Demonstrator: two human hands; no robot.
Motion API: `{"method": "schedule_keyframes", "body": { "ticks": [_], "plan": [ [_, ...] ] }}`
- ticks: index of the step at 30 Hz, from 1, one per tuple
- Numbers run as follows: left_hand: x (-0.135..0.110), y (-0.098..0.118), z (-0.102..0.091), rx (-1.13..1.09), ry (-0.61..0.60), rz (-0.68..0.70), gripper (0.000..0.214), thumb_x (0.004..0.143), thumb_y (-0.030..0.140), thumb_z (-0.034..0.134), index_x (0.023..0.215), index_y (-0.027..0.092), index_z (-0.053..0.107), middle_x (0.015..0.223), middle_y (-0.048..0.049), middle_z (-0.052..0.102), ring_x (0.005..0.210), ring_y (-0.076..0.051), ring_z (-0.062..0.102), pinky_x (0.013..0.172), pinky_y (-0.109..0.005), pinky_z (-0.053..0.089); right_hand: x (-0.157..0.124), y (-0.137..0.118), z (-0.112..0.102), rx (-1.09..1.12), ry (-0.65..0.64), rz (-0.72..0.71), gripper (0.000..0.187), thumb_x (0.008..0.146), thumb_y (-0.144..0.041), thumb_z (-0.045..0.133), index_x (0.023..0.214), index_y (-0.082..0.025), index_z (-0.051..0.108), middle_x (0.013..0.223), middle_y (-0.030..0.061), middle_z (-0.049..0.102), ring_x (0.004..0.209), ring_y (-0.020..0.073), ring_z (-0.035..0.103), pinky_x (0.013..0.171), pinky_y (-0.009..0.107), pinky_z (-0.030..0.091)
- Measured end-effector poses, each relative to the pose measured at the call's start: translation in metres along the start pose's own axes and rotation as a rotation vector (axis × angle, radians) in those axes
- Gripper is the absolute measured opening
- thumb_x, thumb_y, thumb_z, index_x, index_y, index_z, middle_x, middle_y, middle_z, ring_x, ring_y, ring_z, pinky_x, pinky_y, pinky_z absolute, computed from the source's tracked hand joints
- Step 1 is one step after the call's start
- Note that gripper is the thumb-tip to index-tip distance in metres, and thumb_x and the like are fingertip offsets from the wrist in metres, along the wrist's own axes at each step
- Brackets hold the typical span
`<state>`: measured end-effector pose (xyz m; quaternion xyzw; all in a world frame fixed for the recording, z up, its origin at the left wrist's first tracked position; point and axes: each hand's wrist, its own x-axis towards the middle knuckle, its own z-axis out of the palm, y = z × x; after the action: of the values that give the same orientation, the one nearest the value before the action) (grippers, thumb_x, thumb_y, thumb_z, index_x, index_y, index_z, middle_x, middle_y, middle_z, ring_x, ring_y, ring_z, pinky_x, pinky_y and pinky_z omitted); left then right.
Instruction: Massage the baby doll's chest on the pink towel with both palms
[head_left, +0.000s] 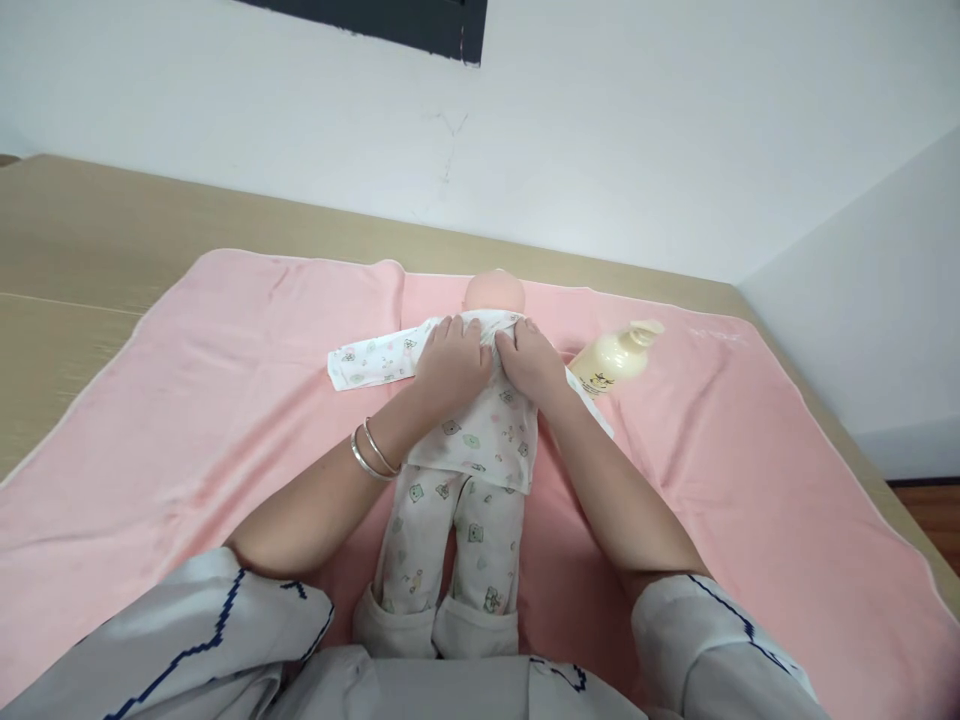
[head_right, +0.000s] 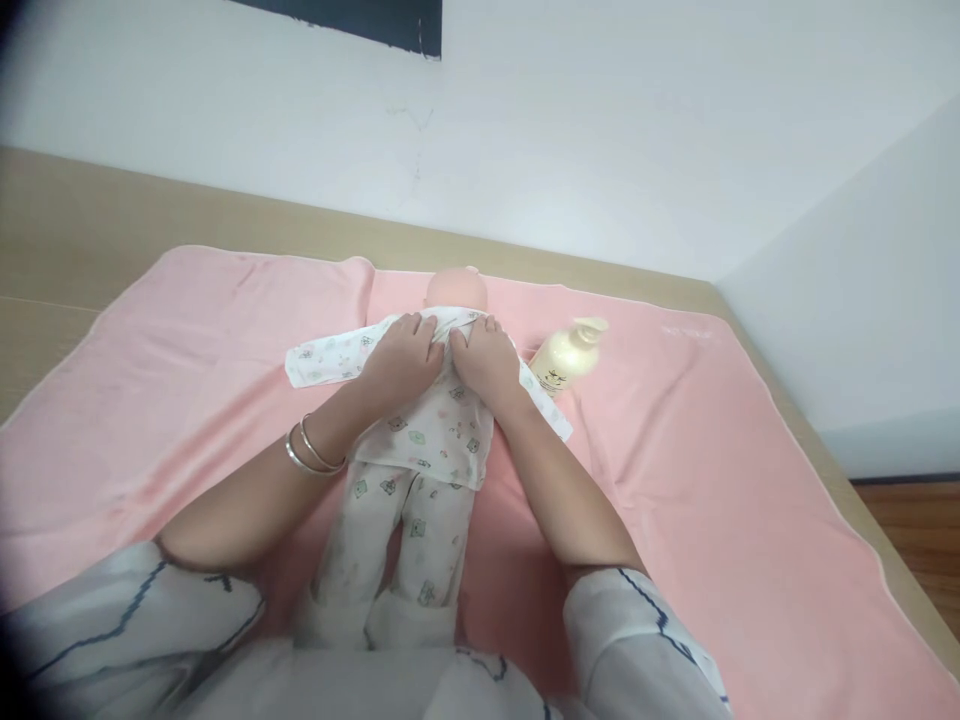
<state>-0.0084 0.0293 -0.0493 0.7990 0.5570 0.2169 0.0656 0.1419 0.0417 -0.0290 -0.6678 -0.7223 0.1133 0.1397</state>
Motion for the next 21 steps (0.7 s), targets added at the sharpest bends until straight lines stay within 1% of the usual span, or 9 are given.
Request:
{"method": "schedule_keyframes", "body": {
  "ticks": [3,6,8,9,11,14,16,18,21],
  "plan": [
    [-0.004,0.007,-0.001,0.014,0.007,0.049,0.034,0.103,0.021,0.039,0.127,0.015,0.061,0.133,-0.0202,0.066,0.131,-0.035,0.056,0.115,-0.055,0.043,0.004,0.008,0.007,-0.024,0.038,-0.071,0.051,0.109,-0.034,0.030,0.138,-0.004,0.060,0.141,0.0254,0.068,0.131,0.0318,0.064,0.114,0.045,0.047],
    [0.000,0.005,-0.001,0.025,-0.011,0.127,0.031,0.101,0.015,0.037,0.111,0.015,0.066,0.124,-0.0206,0.069,0.123,-0.034,0.059,0.112,-0.054,0.044,0.000,0.008,0.012,-0.080,0.067,-0.156,0.054,0.110,-0.034,0.027,0.144,-0.003,0.056,0.144,0.0276,0.066,0.134,0.0334,0.062,0.116,0.049,0.046],
    [0.006,-0.002,0.000,0.059,-0.038,0.165,0.033,0.101,0.014,0.034,0.100,0.015,0.068,0.117,-0.0212,0.070,0.117,-0.035,0.060,0.108,-0.054,0.047,-0.007,0.002,0.012,-0.147,0.054,-0.167,0.057,0.110,-0.033,0.028,0.148,0.002,0.052,0.150,0.0314,0.061,0.139,0.0362,0.059,0.119,0.050,0.044],
    [0.009,-0.006,0.000,0.077,-0.054,0.167,0.034,0.100,0.013,0.034,0.098,0.015,0.068,0.115,-0.0213,0.071,0.115,-0.035,0.061,0.106,-0.054,0.048,-0.011,-0.002,0.011,-0.180,0.048,-0.162,0.059,0.110,-0.033,0.029,0.151,0.005,0.049,0.153,0.0325,0.059,0.142,0.0376,0.057,0.120,0.051,0.042],
    [0.016,-0.013,0.000,0.084,-0.079,0.136,0.034,0.100,0.014,0.033,0.099,0.014,0.067,0.113,-0.0210,0.072,0.110,-0.035,0.063,0.102,-0.052,0.050,-0.023,-0.013,0.009,-0.230,0.048,-0.161,0.061,0.110,-0.032,0.029,0.154,0.008,0.046,0.156,0.0332,0.056,0.146,0.0398,0.054,0.123,0.051,0.040],
    [0.021,-0.018,0.000,0.020,-0.081,0.029,0.033,0.100,0.015,0.033,0.103,0.015,0.066,0.109,-0.0189,0.073,0.102,-0.031,0.066,0.094,-0.045,0.052,-0.041,-0.029,0.006,-0.263,0.062,-0.184,0.061,0.111,-0.030,0.029,0.157,0.007,0.044,0.160,0.0327,0.052,0.151,0.0411,0.050,0.126,0.053,0.037],
    [0.021,-0.018,-0.001,-0.006,-0.068,-0.044,0.031,0.100,0.018,0.034,0.102,0.017,0.065,0.107,-0.0175,0.074,0.099,-0.030,0.067,0.091,-0.044,0.053,-0.047,-0.034,0.005,-0.267,0.057,-0.192,0.060,0.110,-0.028,0.029,0.158,0.005,0.045,0.163,0.0327,0.049,0.153,0.0407,0.047,0.127,0.054,0.036],
    [0.020,-0.016,0.000,-0.005,-0.057,-0.082,0.030,0.100,0.019,0.036,0.102,0.017,0.065,0.107,-0.0174,0.074,0.098,-0.031,0.068,0.091,-0.044,0.053,-0.047,-0.035,0.003,-0.249,0.041,-0.193,0.059,0.109,-0.026,0.030,0.158,0.003,0.045,0.163,0.0314,0.050,0.154,0.0395,0.047,0.128,0.052,0.035],
    [0.018,-0.014,0.003,0.007,-0.046,-0.077,0.032,0.100,0.019,0.035,0.107,0.015,0.066,0.107,-0.0189,0.073,0.100,-0.033,0.067,0.093,-0.046,0.052,-0.038,-0.031,-0.001,-0.192,0.003,-0.176,0.057,0.108,-0.023,0.031,0.156,0.001,0.049,0.160,0.0285,0.054,0.153,0.0374,0.049,0.127,0.050,0.038]
  ]
}}
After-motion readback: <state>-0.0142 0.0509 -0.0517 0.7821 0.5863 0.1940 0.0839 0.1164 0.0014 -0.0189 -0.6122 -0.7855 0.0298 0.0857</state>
